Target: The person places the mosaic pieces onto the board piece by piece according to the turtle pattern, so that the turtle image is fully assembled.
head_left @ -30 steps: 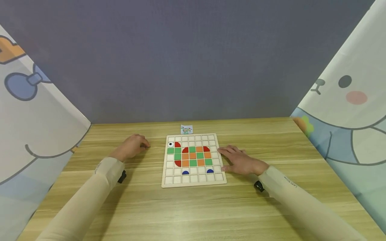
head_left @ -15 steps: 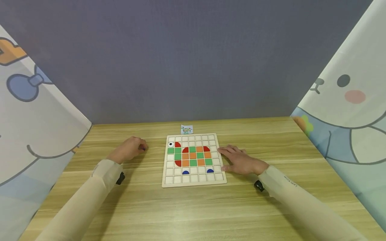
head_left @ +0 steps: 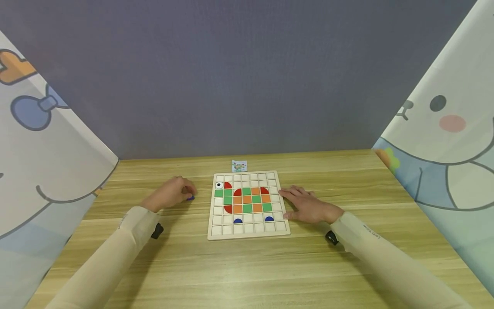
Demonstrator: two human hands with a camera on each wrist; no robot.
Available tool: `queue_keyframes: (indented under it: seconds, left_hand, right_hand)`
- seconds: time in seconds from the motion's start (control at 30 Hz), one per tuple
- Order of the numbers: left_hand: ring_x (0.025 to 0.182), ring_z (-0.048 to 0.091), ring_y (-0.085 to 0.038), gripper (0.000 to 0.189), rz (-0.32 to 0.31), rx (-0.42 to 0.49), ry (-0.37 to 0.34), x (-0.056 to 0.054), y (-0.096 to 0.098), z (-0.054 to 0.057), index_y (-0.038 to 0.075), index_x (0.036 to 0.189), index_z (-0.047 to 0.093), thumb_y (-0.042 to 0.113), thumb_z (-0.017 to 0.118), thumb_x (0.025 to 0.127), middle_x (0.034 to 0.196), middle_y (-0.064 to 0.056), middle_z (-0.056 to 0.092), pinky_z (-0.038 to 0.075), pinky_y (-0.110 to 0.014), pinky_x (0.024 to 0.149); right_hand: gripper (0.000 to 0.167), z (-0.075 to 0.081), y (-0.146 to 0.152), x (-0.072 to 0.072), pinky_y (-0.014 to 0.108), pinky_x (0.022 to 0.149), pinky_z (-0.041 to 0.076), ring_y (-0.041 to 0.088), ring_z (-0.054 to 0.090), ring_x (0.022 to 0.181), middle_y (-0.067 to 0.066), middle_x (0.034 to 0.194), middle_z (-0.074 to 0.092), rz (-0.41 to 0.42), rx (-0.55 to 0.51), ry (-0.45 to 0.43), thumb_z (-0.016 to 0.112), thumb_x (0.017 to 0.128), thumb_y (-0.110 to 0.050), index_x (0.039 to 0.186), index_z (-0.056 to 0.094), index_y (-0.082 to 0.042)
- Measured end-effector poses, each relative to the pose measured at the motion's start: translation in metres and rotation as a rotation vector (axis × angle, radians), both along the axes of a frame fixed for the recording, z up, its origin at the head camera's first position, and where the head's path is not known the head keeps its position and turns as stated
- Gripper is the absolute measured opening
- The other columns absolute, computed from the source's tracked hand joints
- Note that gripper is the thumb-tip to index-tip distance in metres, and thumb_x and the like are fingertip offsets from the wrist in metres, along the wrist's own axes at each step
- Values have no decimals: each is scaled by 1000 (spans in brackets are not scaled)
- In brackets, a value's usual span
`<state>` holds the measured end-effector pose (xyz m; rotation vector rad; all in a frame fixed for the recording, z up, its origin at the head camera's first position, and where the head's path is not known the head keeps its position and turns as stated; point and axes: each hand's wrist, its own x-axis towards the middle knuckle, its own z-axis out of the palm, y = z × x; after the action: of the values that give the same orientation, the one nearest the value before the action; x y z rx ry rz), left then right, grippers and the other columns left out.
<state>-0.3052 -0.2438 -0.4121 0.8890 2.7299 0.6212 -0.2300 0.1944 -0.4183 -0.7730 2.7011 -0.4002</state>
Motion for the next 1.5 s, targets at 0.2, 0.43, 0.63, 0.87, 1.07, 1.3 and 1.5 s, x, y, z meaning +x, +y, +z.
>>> queue_keyframes:
  seconds: [0.2, 0.43, 0.63, 0.87, 1.07, 1.3, 1.5]
  left_hand:
    - [92, 58, -22, 33, -38, 19, 12, -1, -7, -3, 8, 110, 71, 9, 78, 77, 99, -1, 64, 49, -40, 80]
    - [87, 58, -18, 17, -59, 22, 19, -6, -10, -8, 13, 93, 74, 4, 76, 79, 93, 5, 64, 49, -37, 77]
    - [80, 54, -13, 14, -81, 6, 88, -6, -3, -9, 17, 86, 71, 6, 76, 79, 86, 10, 63, 47, -38, 79]
    - [78, 57, -14, 14, -154, 45, 200, -2, 31, 6, 17, 83, 72, 5, 78, 78, 84, 10, 64, 45, -40, 89]
    - [82, 56, -19, 11, -216, 47, 235, 2, 74, 23, 12, 85, 73, 6, 78, 78, 85, 8, 64, 48, -28, 71]
    - [84, 57, -19, 9, -339, 29, 256, 5, 135, 36, 10, 85, 74, 6, 77, 78, 83, 5, 66, 46, -31, 87]
    - [78, 50, -12, 5, -419, -20, 231, 7, 186, 32, 13, 85, 75, 10, 75, 81, 82, 8, 66, 44, -23, 71]
  right_hand:
    - [77, 2, 0, 0, 70, 98, 17, 40, 14, 138, 10, 152, 24, 2, -1, 1, 56, 92, -47, 151, 22, -11]
    - [77, 1, 0, 0, 70, 99, 15, 38, 12, 139, 9, 152, 23, -5, -6, -14, 56, 92, -48, 152, 22, -13]
    - [77, 2, 0, 1, 70, 99, 15, 38, 13, 139, 8, 152, 24, -7, -8, -6, 56, 92, -47, 152, 22, -13]
    - [76, 4, -1, 2, 71, 99, 13, 38, 12, 139, 8, 152, 23, -14, -12, -17, 56, 92, -46, 152, 21, -13]
    - [76, 4, -2, 2, 71, 99, 13, 38, 11, 139, 9, 153, 23, -12, -12, -23, 56, 93, -45, 152, 21, -13]
    - [75, 5, -5, 2, 69, 99, 14, 39, 12, 139, 9, 153, 23, -3, -16, -13, 56, 93, -44, 152, 21, -12]
    - [75, 6, -5, 1, 69, 97, 18, 40, 15, 138, 11, 151, 25, 10, -23, 3, 55, 93, -45, 151, 23, -10]
